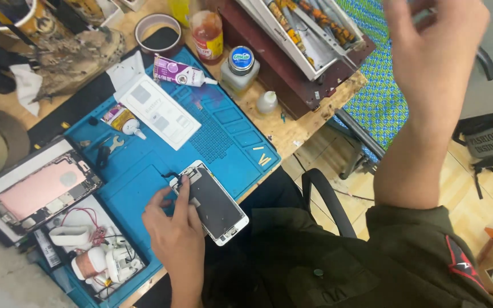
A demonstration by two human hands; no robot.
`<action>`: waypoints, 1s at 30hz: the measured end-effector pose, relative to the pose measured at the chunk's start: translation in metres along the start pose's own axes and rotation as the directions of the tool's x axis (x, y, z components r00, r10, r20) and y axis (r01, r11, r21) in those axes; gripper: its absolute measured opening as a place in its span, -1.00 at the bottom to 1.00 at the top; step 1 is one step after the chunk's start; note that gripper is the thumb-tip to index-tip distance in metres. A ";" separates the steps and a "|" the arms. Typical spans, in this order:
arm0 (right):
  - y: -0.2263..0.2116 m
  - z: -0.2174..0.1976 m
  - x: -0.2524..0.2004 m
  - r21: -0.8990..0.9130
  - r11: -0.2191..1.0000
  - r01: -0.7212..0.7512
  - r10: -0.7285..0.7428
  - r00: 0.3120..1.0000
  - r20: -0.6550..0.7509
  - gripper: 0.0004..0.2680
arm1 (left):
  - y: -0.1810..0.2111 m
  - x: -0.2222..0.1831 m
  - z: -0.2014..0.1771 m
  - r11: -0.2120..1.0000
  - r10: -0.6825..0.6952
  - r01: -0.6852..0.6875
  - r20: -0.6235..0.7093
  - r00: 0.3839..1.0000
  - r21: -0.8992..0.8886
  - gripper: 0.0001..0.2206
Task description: Repairing a smartphone screen by securing internal components with a screwdriver and tweezers
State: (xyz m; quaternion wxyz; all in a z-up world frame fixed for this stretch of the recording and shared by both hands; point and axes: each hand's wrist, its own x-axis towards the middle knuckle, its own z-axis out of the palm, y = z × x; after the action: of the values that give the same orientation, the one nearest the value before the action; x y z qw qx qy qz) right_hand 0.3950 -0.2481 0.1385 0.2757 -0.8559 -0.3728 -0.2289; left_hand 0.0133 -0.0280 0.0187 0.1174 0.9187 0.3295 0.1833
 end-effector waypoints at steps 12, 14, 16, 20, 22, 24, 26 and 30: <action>-0.015 0.023 0.038 -0.262 0.963 0.057 0.021 0.958 0.285 -0.96 | 0.003 -0.003 -0.002 0.999 -0.024 0.024 -0.023 0.999 -0.024 -0.57; -0.019 0.026 0.040 -0.165 0.983 0.082 -0.034 0.961 0.276 -0.96 | 0.004 -0.003 -0.002 1.000 -0.009 0.008 -0.042 0.999 -0.019 -0.57; -0.025 0.027 0.039 -0.071 0.991 0.111 -0.089 0.962 0.260 -0.95 | 0.004 -0.004 -0.004 1.000 0.005 -0.007 -0.062 0.998 -0.020 -0.58; -0.050 0.017 0.039 -0.114 0.993 0.009 0.041 0.904 0.427 -0.77 | 0.003 -0.003 -0.005 0.999 -0.032 0.031 -0.020 0.999 -0.034 -0.58; -0.054 0.015 0.038 -0.130 0.990 -0.055 0.114 0.855 0.506 -0.69 | 0.002 -0.004 -0.004 0.999 -0.024 0.023 -0.020 1.000 -0.035 -0.57; -0.046 0.021 0.040 -0.138 0.990 0.034 0.035 0.884 0.467 -0.76 | 0.001 -0.005 -0.001 0.999 0.001 -0.004 -0.052 0.999 -0.042 -0.56; -0.039 0.027 0.039 -0.126 0.992 0.024 0.034 0.897 0.442 -0.77 | 0.000 -0.007 -0.003 1.000 0.010 -0.012 -0.051 0.999 -0.027 -0.58; -0.041 0.027 0.041 -0.047 0.997 0.061 -0.035 0.901 0.432 -0.79 | 0.000 -0.006 -0.003 0.999 0.007 -0.009 -0.045 0.999 -0.033 -0.59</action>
State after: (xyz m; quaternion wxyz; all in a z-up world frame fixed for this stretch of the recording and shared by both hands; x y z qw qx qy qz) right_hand 0.3942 -0.1861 0.1553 0.1552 -0.8837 -0.4386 -0.0517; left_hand 0.0080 -0.0317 0.0198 0.1242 0.9136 0.3254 0.2099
